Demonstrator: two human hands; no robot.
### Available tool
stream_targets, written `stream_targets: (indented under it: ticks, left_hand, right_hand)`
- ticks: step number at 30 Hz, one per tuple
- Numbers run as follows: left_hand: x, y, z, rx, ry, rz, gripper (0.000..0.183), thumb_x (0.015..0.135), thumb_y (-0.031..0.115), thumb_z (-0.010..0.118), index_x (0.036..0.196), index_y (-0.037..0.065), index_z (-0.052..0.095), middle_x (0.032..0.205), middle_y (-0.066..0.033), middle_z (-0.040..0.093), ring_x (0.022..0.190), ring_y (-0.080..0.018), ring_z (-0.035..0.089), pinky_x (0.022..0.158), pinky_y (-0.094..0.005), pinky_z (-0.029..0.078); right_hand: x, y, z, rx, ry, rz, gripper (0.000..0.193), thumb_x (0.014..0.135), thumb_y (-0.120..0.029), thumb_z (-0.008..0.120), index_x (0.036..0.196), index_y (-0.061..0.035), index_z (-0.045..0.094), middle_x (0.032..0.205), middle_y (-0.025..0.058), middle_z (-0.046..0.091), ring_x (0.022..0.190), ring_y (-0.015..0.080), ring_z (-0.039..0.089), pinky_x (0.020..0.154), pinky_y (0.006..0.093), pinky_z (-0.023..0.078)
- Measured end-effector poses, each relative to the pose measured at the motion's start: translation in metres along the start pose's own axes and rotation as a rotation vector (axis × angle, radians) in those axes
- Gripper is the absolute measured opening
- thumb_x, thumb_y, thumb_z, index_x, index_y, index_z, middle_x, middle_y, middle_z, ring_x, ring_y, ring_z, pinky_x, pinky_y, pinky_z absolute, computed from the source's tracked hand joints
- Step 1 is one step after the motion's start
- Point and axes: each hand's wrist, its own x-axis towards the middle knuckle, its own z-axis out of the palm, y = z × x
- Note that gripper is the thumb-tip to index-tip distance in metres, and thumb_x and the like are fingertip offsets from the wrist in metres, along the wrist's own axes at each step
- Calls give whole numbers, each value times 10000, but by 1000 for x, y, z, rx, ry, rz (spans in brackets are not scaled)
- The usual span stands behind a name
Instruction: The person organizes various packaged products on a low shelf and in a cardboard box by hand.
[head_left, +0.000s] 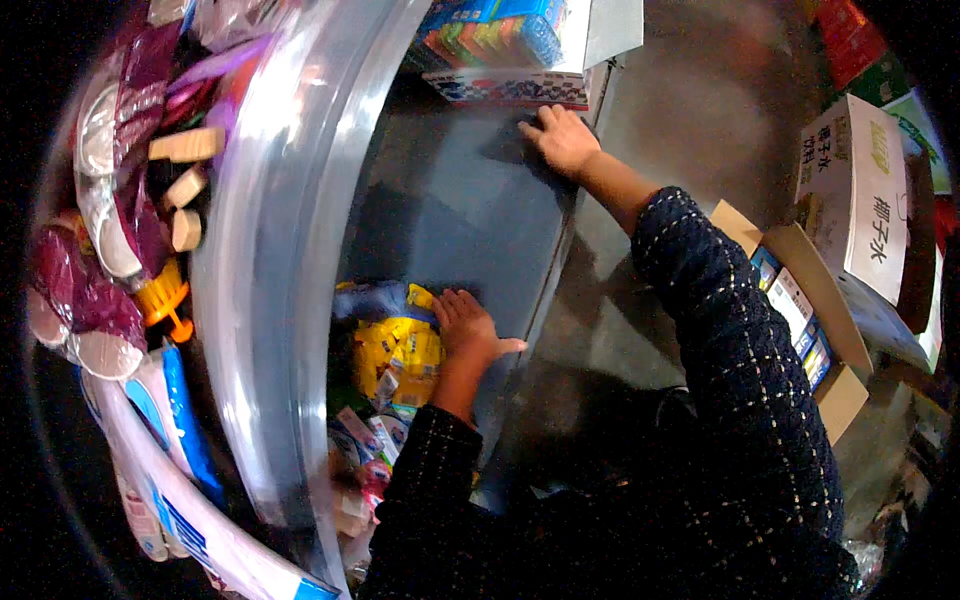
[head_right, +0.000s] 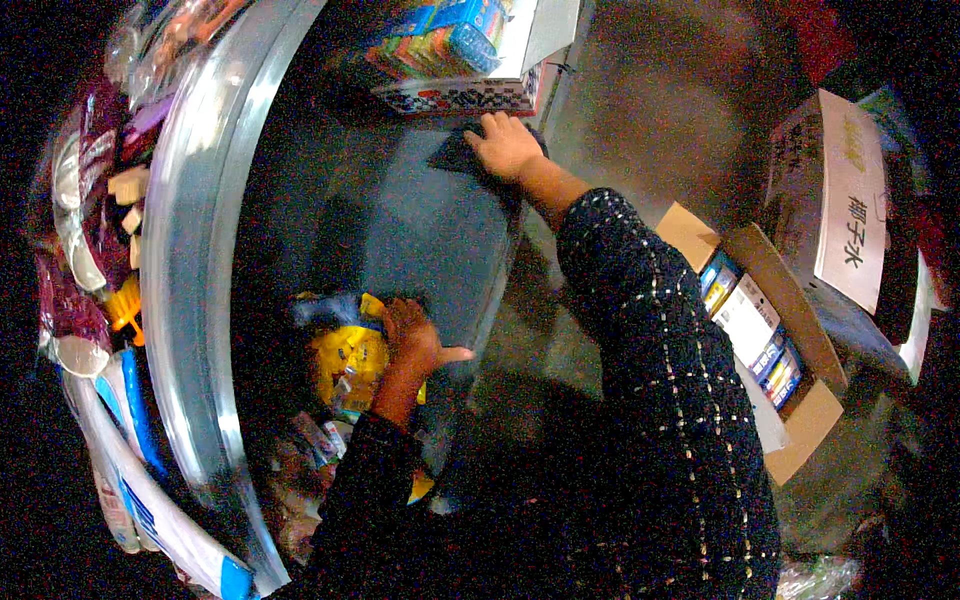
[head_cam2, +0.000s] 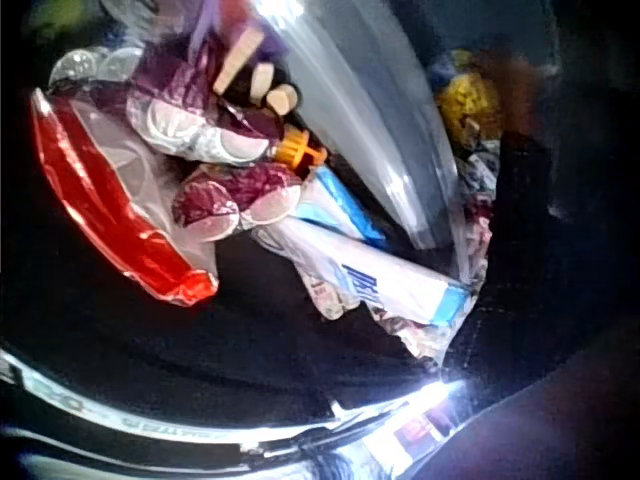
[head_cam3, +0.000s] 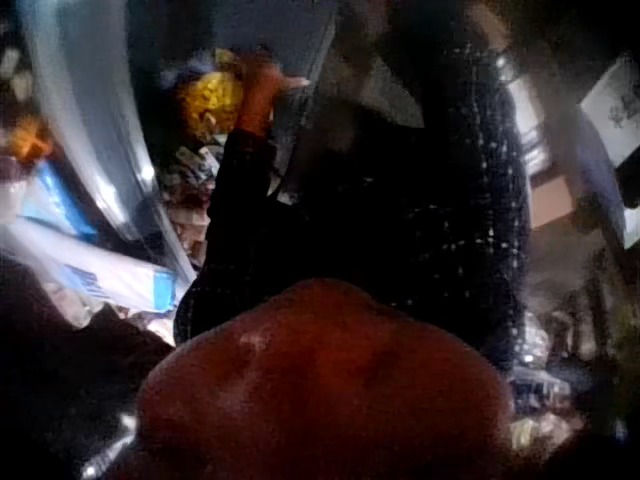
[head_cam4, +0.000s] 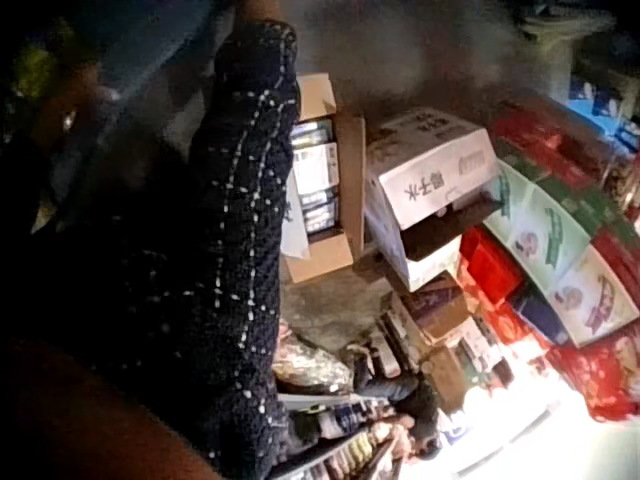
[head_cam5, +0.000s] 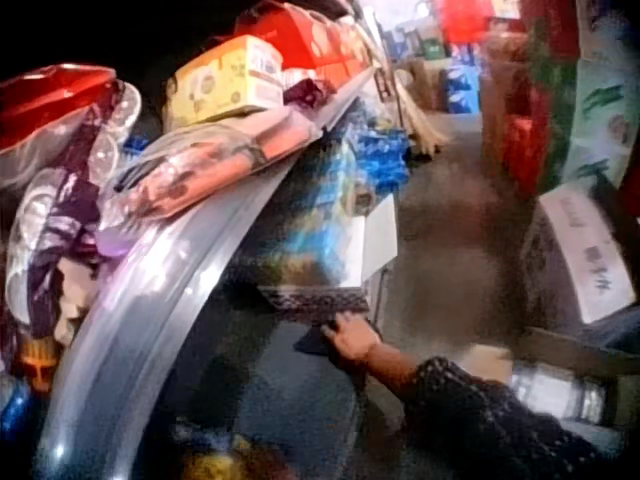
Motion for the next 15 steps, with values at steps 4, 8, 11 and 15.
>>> stream_targets:
  ticks: [4, 8, 11, 15]
  left_hand:
    - [3, -5, 7, -27, -2, 26, 1299, 491, 802, 596, 1312, -161, 303, 1383, -352, 272, 1334, -459, 184, 1099, -541, 36]
    - [4, 8, -19, 21, -36, -17, 1301, 485, 779, 629, 1322, -155, 285, 1385, -361, 253, 1336, -448, 188, 1108, -510, 57]
    - [-1, -5, 6, -80, -3, -27, 1319, 467, 755, 659, 1330, -159, 257, 1393, -363, 232, 1338, -442, 190, 1107, -508, 69]
    - [6, 0, 2, -82, 54, 21, 1328, 455, 753, 665, 1328, -161, 258, 1393, -363, 229, 1336, -441, 196, 1103, -515, 88]
  right_hand:
    - [11, -95, 21, 416, -94, 55, 328, 886, -294, 437, 937, 5, 562, 996, 243, 526, 894, 391, 546, 790, 493, 446]
    - [-17, -168, 94, 673, -202, -160, 255, 876, -250, 464, 1018, -96, 609, 970, 181, 582, 897, 349, 562, 828, 446, 452]
    - [30, -111, 96, 469, -307, -320, 267, 889, -255, 443, 988, -87, 626, 979, 192, 588, 883, 363, 560, 825, 459, 447]
    - [89, -23, 87, 521, 138, 377, 351, 887, -304, 457, 972, 16, 574, 1000, 227, 566, 952, 395, 532, 864, 479, 430]
